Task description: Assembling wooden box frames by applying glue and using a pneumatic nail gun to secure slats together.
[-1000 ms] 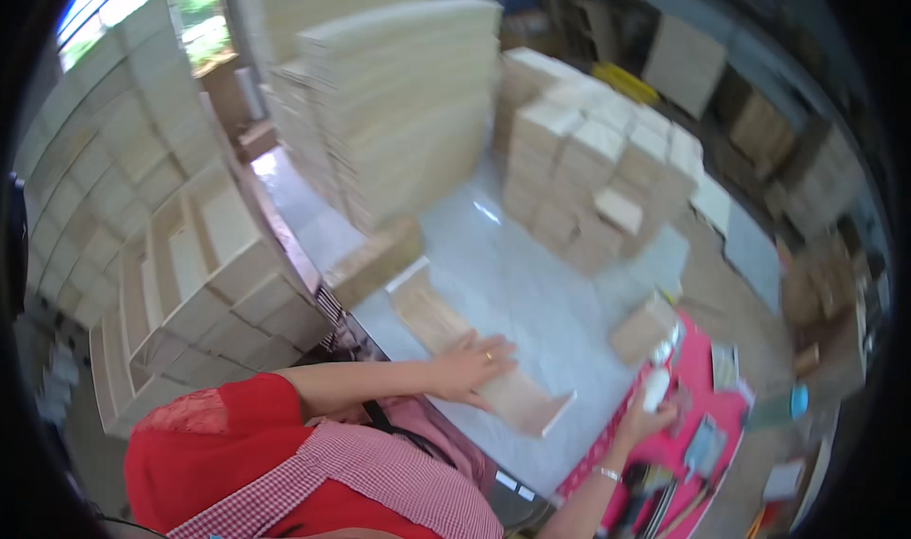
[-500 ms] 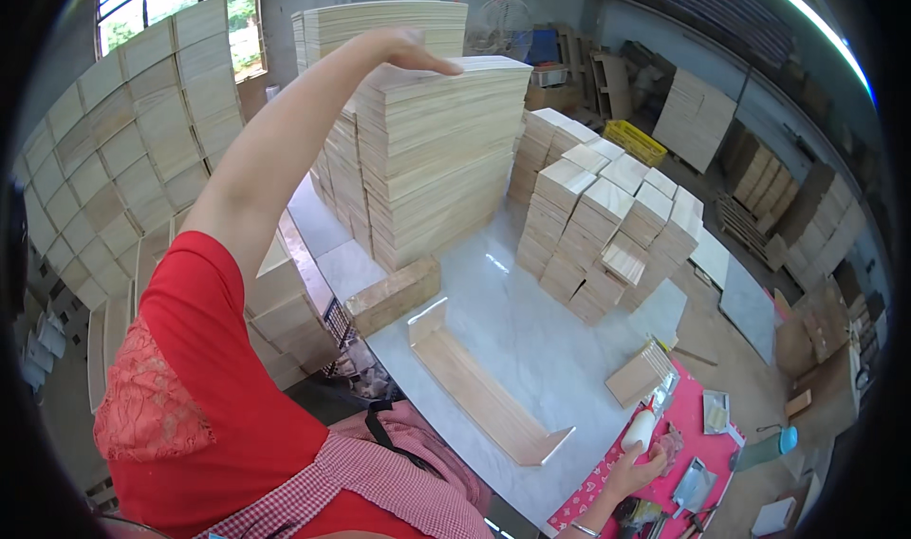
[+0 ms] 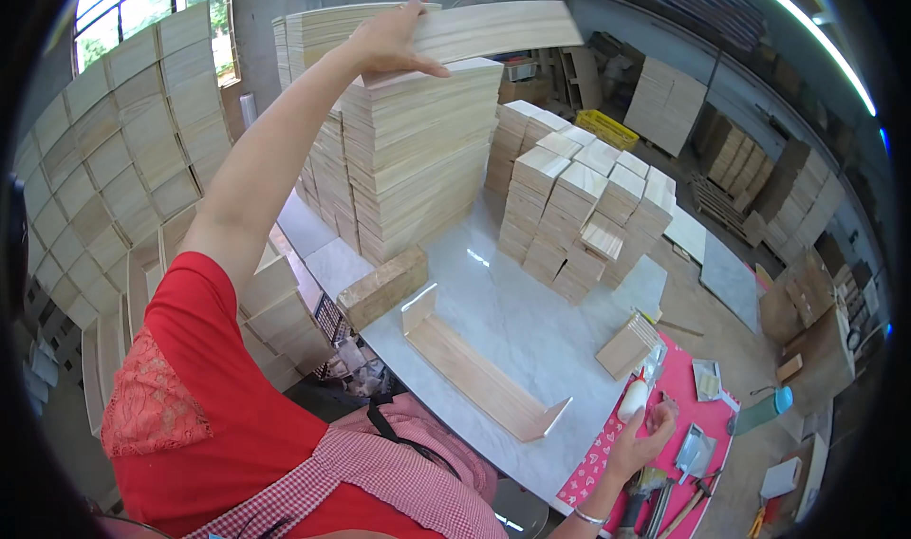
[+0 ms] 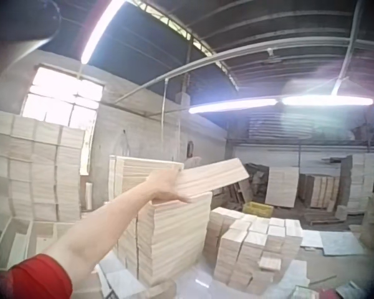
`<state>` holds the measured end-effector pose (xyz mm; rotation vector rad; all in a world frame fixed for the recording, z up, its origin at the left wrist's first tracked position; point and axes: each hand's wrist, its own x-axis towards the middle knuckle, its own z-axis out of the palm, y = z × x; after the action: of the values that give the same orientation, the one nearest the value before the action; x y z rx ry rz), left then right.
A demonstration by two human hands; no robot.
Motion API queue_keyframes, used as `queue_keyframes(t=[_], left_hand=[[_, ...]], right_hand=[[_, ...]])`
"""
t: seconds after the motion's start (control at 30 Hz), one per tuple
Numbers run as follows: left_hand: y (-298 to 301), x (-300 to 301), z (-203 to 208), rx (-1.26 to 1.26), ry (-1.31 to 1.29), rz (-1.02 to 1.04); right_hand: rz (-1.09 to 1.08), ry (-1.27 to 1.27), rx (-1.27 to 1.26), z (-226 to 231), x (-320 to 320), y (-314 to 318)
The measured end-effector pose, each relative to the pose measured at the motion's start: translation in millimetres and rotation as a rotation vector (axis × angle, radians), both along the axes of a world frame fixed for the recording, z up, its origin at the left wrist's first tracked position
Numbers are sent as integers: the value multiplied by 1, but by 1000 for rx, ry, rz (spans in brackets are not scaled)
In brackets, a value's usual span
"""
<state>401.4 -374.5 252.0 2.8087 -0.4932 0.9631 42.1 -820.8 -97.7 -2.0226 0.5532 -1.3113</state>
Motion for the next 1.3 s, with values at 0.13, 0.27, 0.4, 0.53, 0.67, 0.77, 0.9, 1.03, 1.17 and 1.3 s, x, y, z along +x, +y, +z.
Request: queue_keyframes(t=[0.13, 0.27, 0.4, 0.53, 0.67, 0.77, 0.9, 1.03, 1.17, 1.3], left_hand=[[-51, -36, -20, -30, -222, -287], [-94, -65, -58, -36, 41, -569], [-121, -86, -108, -41, 127, -736], [-127, -105, -192, -244, -111, -1013], [-119, -142, -260, -206, -435, -990], [-110, -152, -288, -246, -424, -961], [-106, -159, -300, -178, -340, -899], [-148, -206, -295, -143, 26, -1091], [-202, -222, -272, -112, 9, -1065], [-218, -220, -267, -51, 63, -1085]], right_hand=[[83, -7, 85, 35, 17, 23], [304, -256, 298, 67, 33, 43], [416, -264, 523, 94, 20, 52], [576, -391, 781, 97, 7, 74], [499, -297, 756, 73, 0, 74], [432, -239, 703, 58, 2, 80], [416, -248, 656, 41, 10, 95], [413, -273, 654, 34, 18, 118], [403, -256, 626, 34, 21, 133], [431, -215, 604, 33, 15, 134]])
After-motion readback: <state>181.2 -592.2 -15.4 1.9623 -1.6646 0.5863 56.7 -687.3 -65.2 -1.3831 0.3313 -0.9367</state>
